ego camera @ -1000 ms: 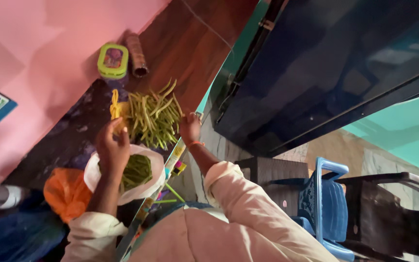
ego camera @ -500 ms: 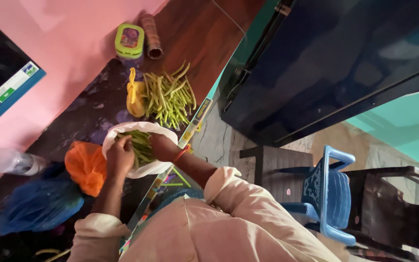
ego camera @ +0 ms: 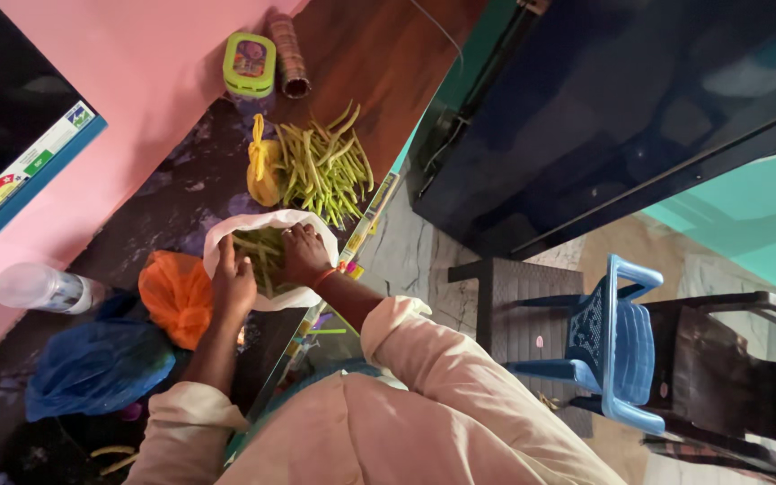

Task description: The person repeatedly picks up green beans from a white bag on a table, breaks them into smaller pieces by hand, and places the pieces back into the bag. The person also moves some beans onto the table surface during the process.

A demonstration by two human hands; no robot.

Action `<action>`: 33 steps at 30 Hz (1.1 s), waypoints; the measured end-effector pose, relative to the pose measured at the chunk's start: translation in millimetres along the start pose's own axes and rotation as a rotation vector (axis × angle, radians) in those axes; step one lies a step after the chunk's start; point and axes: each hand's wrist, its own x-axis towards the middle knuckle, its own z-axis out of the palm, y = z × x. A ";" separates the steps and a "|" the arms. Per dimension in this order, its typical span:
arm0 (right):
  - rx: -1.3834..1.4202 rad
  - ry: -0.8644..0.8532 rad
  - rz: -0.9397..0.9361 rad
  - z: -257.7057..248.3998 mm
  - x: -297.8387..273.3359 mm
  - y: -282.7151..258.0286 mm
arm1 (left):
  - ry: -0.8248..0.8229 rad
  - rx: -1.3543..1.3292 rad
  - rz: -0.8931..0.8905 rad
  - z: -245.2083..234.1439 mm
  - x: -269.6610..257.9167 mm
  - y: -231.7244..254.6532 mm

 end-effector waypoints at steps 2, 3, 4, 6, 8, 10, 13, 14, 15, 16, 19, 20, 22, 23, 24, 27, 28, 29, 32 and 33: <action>0.037 0.025 -0.034 0.3 0.7 1.5 | -0.012 -0.055 0.028 -4.6 -0.3 8.9; 0.069 0.072 -0.062 1.3 0.6 0.7 | -0.017 -0.082 0.041 -6.4 -0.2 11.7; 0.103 0.118 -0.090 2.6 -0.4 -1.6 | -0.020 -0.096 0.042 -7.8 -0.7 13.6; 0.004 0.049 -0.048 4.6 0.2 -8.6 | -0.024 -0.122 0.041 -9.0 -0.7 15.7; -0.026 0.007 0.000 4.5 0.1 -15.0 | -0.006 -0.077 0.032 -8.9 0.0 16.6; 0.008 -0.003 0.052 1.9 1.1 -19.1 | 0.010 -0.057 0.036 -11.0 -0.2 17.7; -0.097 -0.073 0.124 0.4 3.7 -19.4 | 0.008 -0.070 0.054 -12.8 -1.3 22.2; -0.106 -0.092 0.102 2.3 5.2 -17.8 | -0.006 -0.075 0.054 -14.5 -1.9 23.5; -0.115 -0.111 0.079 5.5 6.3 -14.9 | -0.021 -0.079 0.054 -15.4 -2.0 25.2; -0.123 -0.129 0.057 10.0 8.6 -12.0 | -0.021 -0.100 0.041 -16.2 -1.1 27.3; -0.097 -0.026 -0.029 28.4 16.6 3.3 | -0.020 -0.136 -0.029 -17.9 2.7 31.6; -0.093 -0.019 -0.032 34.7 19.0 9.8 | -0.017 -0.129 -0.073 -18.7 2.6 31.9; -0.084 -0.006 -0.042 43.6 26.9 20.0 | 0.000 -0.135 -0.079 -20.9 2.5 31.9; -0.065 0.023 -0.060 46.3 26.9 23.5 | 0.014 -0.148 -0.041 -21.1 3.3 32.3; -0.048 0.052 -0.079 45.8 26.6 26.9 | 0.029 -0.163 -0.002 -21.4 3.9 33.0; -0.027 0.043 -0.044 34.3 24.6 29.9 | -0.001 -0.056 -0.175 -25.2 2.7 34.3; -0.024 0.025 -0.016 28.9 24.8 28.4 | 0.037 -0.067 -0.091 -25.8 3.5 34.8; -0.036 0.031 -0.028 22.0 25.6 28.2 | 0.075 -0.077 -0.008 -26.4 4.7 34.8; -0.051 0.040 -0.080 4.5 25.9 29.5 | 0.131 -0.131 0.139 -27.8 9.1 32.0; -0.045 0.038 -0.108 -1.2 25.3 32.3 | 0.140 -0.153 0.171 -27.2 9.1 30.7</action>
